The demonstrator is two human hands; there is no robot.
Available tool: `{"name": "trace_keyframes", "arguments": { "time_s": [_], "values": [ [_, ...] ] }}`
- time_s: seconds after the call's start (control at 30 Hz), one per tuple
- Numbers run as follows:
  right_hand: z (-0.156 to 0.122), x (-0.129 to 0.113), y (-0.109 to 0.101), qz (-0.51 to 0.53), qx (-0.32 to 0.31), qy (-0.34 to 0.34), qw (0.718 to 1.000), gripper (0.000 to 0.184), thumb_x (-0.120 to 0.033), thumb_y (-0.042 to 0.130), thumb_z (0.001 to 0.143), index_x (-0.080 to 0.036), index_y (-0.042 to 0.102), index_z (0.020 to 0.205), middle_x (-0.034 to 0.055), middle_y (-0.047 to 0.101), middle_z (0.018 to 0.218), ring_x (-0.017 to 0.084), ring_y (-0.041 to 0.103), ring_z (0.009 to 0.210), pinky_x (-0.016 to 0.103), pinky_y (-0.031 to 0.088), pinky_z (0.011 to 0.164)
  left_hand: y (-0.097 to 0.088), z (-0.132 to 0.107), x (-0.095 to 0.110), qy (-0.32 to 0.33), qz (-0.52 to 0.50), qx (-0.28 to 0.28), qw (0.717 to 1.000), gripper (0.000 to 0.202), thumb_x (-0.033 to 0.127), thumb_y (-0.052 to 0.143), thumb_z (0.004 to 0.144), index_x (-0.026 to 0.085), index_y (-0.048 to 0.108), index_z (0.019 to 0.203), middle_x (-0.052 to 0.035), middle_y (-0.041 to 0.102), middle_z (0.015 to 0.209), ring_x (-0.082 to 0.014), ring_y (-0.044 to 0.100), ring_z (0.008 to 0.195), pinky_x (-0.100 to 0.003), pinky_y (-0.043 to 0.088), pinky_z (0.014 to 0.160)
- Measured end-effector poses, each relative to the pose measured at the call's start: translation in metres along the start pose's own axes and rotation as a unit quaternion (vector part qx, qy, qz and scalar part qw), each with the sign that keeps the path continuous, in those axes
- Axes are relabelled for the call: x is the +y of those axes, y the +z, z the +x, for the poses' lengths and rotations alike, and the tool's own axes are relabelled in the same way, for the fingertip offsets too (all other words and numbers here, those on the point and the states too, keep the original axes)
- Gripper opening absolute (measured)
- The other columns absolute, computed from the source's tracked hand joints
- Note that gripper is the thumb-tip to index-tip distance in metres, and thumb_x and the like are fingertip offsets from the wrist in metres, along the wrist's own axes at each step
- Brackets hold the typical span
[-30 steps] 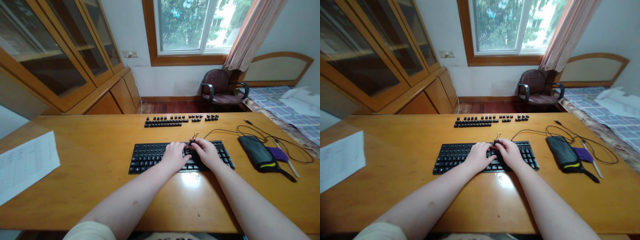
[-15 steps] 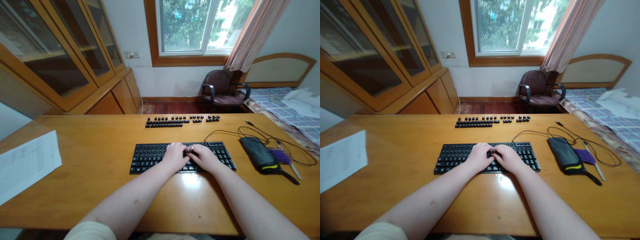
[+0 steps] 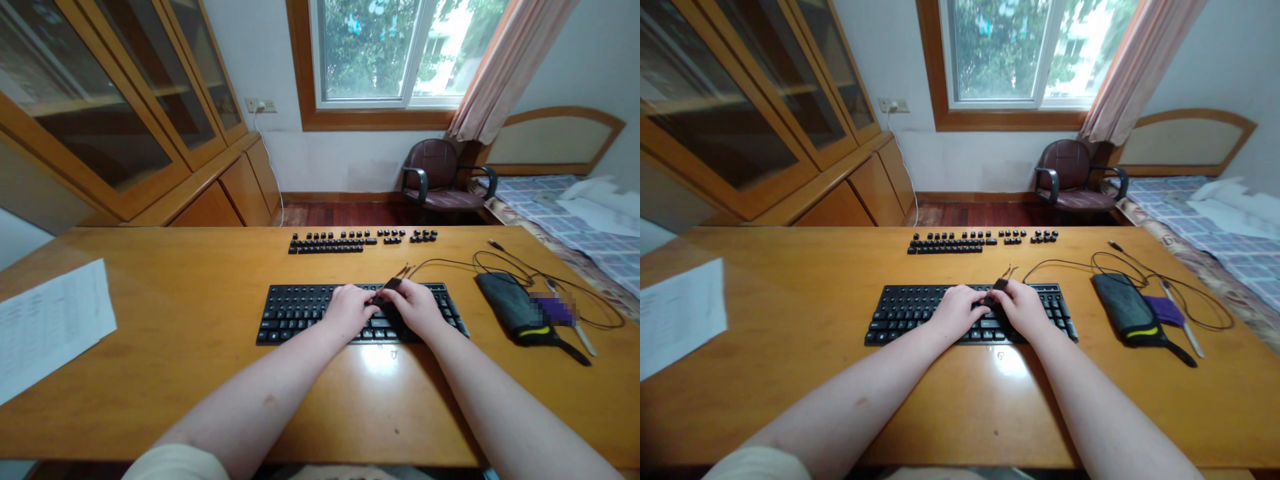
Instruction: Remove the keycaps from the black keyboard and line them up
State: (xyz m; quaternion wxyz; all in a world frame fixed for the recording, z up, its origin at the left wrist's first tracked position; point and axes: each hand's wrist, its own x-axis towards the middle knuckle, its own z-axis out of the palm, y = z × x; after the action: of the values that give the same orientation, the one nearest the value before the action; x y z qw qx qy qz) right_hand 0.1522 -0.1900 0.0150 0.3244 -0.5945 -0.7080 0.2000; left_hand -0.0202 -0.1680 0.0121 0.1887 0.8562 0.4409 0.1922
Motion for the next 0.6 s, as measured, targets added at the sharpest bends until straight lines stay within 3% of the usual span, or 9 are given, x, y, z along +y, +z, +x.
{"name": "trace_keyframes", "arguments": {
  "time_s": [0.1, 0.2, 0.3, 0.6],
  "values": [
    [-0.0006, 0.0012, -0.0016, 0.048, 0.017, 0.029, 0.998, 0.019, -0.032, 0.054, 0.081, -0.02, 0.069, 0.08, 0.0032, 0.071, 0.077, 0.019, 0.065, 0.072, 0.029, 0.048, 0.066, 0.0016, -0.0006, -0.0006, -0.003, -0.013, 0.015, 1.0, 0.021, 0.034, 0.063, 0.077, 0.024, 0.069, 0.094, -0.0028, 0.069, 0.082, -0.0199, 0.059, 0.08, -0.031, 0.043, 0.073],
    [-0.0021, 0.0042, 0.0009, 0.137, 0.033, 0.054, 0.989, 0.02, -0.035, 0.056, 0.08, -0.019, 0.069, 0.083, 0.0043, 0.071, 0.078, 0.02, 0.066, 0.073, 0.031, 0.05, 0.069, 0.0018, -0.0016, -0.0002, -0.001, -0.055, 0.042, 0.998, 0.03, 0.037, 0.064, 0.076, 0.024, 0.066, 0.103, -0.0029, 0.069, 0.094, -0.0204, 0.06, 0.086, -0.032, 0.044, 0.078],
    [-0.0034, 0.0065, 0.0037, 0.206, 0.04, 0.032, 0.977, 0.02, -0.036, 0.059, 0.078, -0.019, 0.068, 0.084, 0.0057, 0.072, 0.084, 0.021, 0.066, 0.079, 0.034, 0.052, 0.075, 0.0003, -0.0024, 0.0011, -0.003, -0.082, 0.058, 0.995, 0.027, 0.035, 0.059, 0.08, 0.023, 0.066, 0.103, -0.0032, 0.07, 0.095, -0.0197, 0.06, 0.088, -0.031, 0.044, 0.08],
    [-0.0053, 0.0087, 0.003, 0.165, 0.066, -0.028, 0.984, 0.019, -0.035, 0.059, 0.08, -0.021, 0.071, 0.084, 0.0052, 0.072, 0.083, 0.021, 0.067, 0.079, 0.035, 0.051, 0.078, -0.0002, -0.001, -0.0012, 0.0, -0.105, 0.072, 0.992, 0.021, 0.026, 0.062, 0.077, 0.022, 0.067, 0.097, -0.0025, 0.069, 0.089, -0.0184, 0.061, 0.085, -0.031, 0.046, 0.082]
  ]
}}
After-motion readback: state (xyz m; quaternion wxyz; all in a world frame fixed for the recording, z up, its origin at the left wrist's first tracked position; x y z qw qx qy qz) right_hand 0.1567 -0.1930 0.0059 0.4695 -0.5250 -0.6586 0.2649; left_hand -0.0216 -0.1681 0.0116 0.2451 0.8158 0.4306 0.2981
